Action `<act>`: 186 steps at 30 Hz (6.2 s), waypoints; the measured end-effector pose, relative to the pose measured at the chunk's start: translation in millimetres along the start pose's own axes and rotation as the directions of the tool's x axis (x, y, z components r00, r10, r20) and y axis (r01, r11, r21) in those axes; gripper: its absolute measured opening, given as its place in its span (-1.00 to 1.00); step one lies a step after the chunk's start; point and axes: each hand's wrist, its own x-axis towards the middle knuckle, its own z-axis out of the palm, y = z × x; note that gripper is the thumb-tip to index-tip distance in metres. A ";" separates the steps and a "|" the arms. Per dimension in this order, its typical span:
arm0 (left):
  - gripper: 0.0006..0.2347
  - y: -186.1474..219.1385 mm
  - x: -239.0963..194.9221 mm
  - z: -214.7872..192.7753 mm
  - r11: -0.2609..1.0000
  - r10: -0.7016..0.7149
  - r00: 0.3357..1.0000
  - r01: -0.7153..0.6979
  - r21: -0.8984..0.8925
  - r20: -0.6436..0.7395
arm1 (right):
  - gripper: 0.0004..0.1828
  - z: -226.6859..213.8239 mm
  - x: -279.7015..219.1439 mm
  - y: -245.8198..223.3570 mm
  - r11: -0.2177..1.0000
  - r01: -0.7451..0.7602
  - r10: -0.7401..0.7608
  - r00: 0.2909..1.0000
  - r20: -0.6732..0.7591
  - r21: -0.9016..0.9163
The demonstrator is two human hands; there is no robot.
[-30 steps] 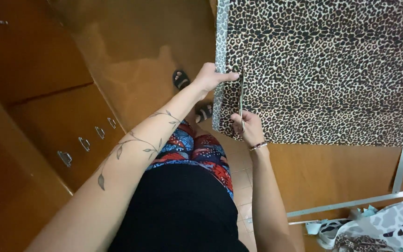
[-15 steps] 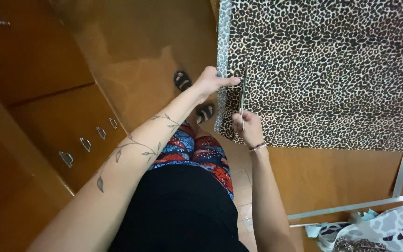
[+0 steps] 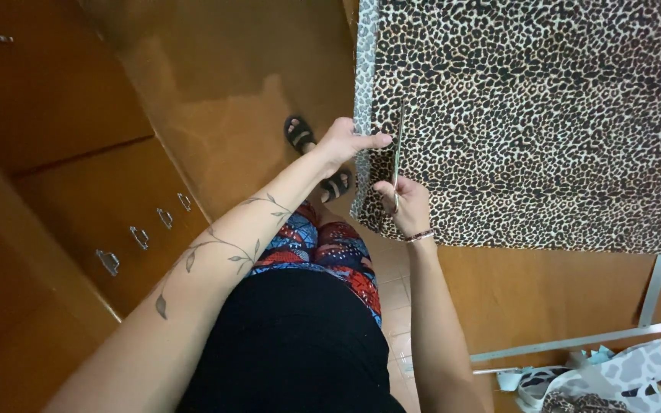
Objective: The person cuts a large piece of leopard-print fabric on a wooden table using scissors. They trim the edges, fold the fabric, and place the cut piece on a stack of other patterned fabrics.
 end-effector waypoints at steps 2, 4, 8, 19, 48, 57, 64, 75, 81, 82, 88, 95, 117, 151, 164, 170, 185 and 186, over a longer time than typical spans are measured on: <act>-0.78 -1.7 2.0 0.1 1.000 -0.004 1.000 0.004 0.026 0.003 | -0.50 -2.2 2.7 1.6 0.999 0.002 -0.001 1.000 0.014 -0.034; -0.78 -2.8 4.6 0.8 0.999 -0.005 1.000 0.004 0.053 0.010 | -0.50 -4.9 5.3 -4.9 0.998 0.007 -0.005 1.000 0.025 -0.068; -0.80 -6.2 10.3 -1.0 0.998 -0.012 1.000 0.011 0.059 0.005 | -0.58 -5.5 16.0 -34.7 0.998 0.003 0.002 0.998 0.061 -0.070; -0.81 -5.5 7.7 8.0 1.000 -0.022 1.000 0.022 0.017 0.020 | -0.49 -4.0 37.1 -13.1 0.993 0.027 -0.025 0.999 0.023 -0.114; -0.88 42.2 5.8 -1.6 0.995 0.075 0.984 -0.064 -0.073 0.161 | -0.44 -2.2 58.0 -35.9 0.997 0.059 -0.058 0.998 0.016 -0.046; -0.73 73.5 91.8 -14.5 0.987 0.101 0.992 -0.091 0.136 -0.069 | -0.51 -4.3 55.7 -45.5 0.995 0.058 -0.054 0.997 0.052 -0.082; -0.76 83.3 75.9 -9.4 0.995 0.056 0.997 -0.052 0.082 -0.046 | -0.66 -4.7 75.2 -57.5 0.995 -0.096 0.094 0.994 0.058 0.040; -0.70 120.9 43.3 -8.4 0.998 0.008 1.000 -0.008 0.064 -0.001 | -0.57 -7.6 85.6 -36.0 1.000 0.005 -0.006 1.000 0.003 0.023; -0.75 118.7 46.5 -6.9 0.999 0.027 1.000 -0.027 0.038 -0.014 | -0.47 -0.7 85.9 -35.2 0.990 0.085 -0.089 0.995 -0.039 -0.113; -0.75 106.5 57.1 -9.1 0.999 0.031 0.999 -0.031 0.044 -0.006 | -0.47 0.9 84.6 -39.1 0.990 0.088 -0.094 0.994 -0.048 -0.110; -0.73 126.3 43.0 -3.0 0.998 0.017 1.000 -0.016 0.056 -0.011 | -0.51 -0.6 90.8 -40.1 0.999 0.030 -0.032 0.999 -0.038 -0.045; -0.72 118.1 52.9 -5.1 0.999 0.028 0.999 -0.027 0.024 -0.040 | -0.59 -9.1 119.5 -51.2 0.995 -0.055 0.056 0.998 0.014 -0.078; -0.78 131.0 48.2 -1.0 0.992 -0.094 0.996 0.093 -0.088 -0.007 | -0.46 -2.9 112.8 -84.0 0.999 -0.007 0.007 1.000 0.012 -0.050; -0.61 193.0 104.9 -13.0 0.998 -0.023 0.995 0.029 0.059 -0.102 | -0.48 -4.5 144.0 -107.3 0.995 0.042 -0.039 0.999 0.030 -0.096; -0.70 187.0 129.9 -12.3 0.992 -0.014 0.982 0.038 0.121 -0.188 | -0.62 -15.3 171.0 -126.0 0.997 -0.078 0.075 0.989 0.124 0.017; -0.73 192.3 126.2 -9.5 0.999 -0.010 0.982 0.020 0.049 -0.191 | -0.57 -8.1 177.3 -113.4 0.997 -0.037 0.033 0.997 0.070 0.066; -0.72 165.8 149.3 -23.5 0.999 -0.044 0.983 0.046 0.003 -0.177 | -0.49 -1.9 167.4 -138.9 0.995 0.007 -0.010 1.000 0.028 0.103; -0.72 163.3 151.8 -24.3 0.999 -0.038 0.983 0.041 0.011 -0.181 | -0.48 -2.2 167.6 -141.8 0.995 0.002 -0.006 0.999 0.038 0.102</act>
